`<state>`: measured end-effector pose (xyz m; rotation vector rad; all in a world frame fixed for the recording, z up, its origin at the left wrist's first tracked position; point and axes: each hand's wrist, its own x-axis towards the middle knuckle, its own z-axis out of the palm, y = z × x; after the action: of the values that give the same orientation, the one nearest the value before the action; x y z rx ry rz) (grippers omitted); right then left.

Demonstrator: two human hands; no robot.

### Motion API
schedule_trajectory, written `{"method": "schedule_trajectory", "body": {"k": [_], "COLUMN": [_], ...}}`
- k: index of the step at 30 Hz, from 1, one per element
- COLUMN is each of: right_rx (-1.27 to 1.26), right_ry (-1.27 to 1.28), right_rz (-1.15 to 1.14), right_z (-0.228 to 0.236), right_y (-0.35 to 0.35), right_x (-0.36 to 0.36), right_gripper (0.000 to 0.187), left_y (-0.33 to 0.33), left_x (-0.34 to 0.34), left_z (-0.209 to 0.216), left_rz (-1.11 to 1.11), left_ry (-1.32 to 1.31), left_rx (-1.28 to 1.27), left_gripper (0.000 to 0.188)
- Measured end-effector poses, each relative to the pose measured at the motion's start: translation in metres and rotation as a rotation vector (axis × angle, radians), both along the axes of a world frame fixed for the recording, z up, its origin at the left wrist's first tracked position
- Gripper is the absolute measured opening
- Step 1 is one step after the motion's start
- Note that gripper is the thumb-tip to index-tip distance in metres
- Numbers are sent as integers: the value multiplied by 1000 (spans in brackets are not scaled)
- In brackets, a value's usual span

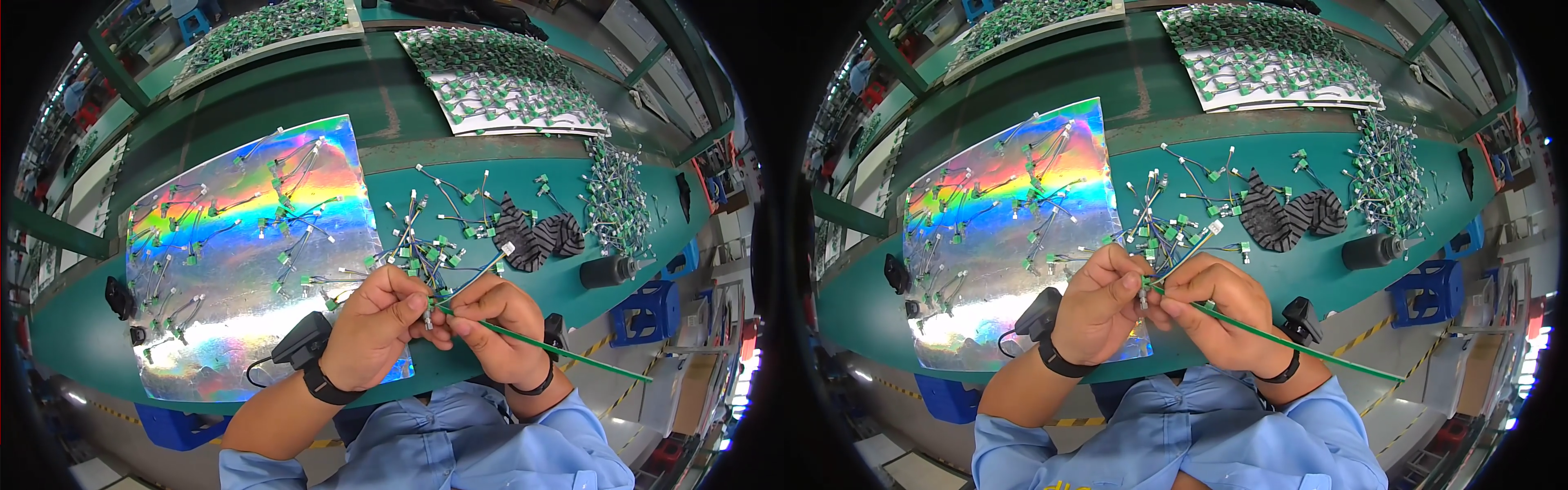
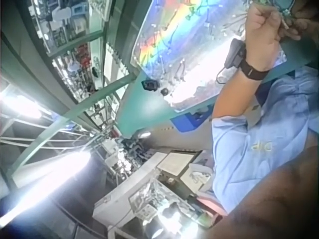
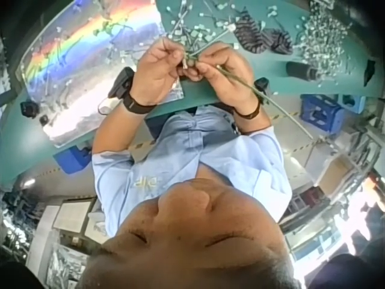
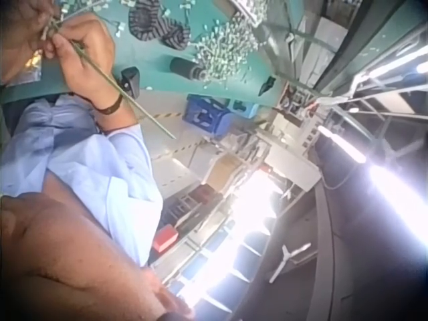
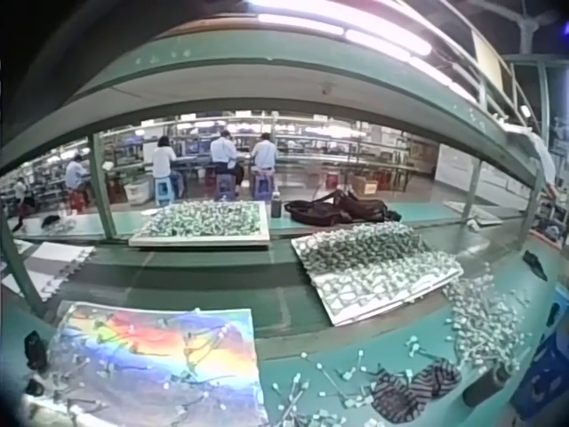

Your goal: The person picks up a wire harness, applies liquid from a squeeze bottle to the green connector, and uses a thin green rod to press the wires into it. Once finished, they place the assembled unit onto a reflective sheet.

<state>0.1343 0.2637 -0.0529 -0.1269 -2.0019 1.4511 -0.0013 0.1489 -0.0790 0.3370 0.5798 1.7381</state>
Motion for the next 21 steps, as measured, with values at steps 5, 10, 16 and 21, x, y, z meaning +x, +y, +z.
{"method": "schedule_trajectory", "body": {"k": [5, 10, 16, 21], "right_rx": [-77, -77, -352, -483], "right_ry": [-47, -83, -35, 27], "right_rz": [39, 139, 149, 237], "right_z": [0, 0, -7, -8], "right_y": [3, 9, 7, 9], "right_x": [2, 4, 4, 4], "right_gripper": [9, 10, 9, 8], "left_y": [0, 1, 2, 1], "left_x": [0, 0, 0, 0], "left_z": [-1, -4, 4, 1], "left_rz": [-18, -43, -53, -84], "left_ry": [-29, -33, -39, -70], "left_rx": [6, 28, -7, 43], "left_gripper": [11, 11, 8, 11]}}
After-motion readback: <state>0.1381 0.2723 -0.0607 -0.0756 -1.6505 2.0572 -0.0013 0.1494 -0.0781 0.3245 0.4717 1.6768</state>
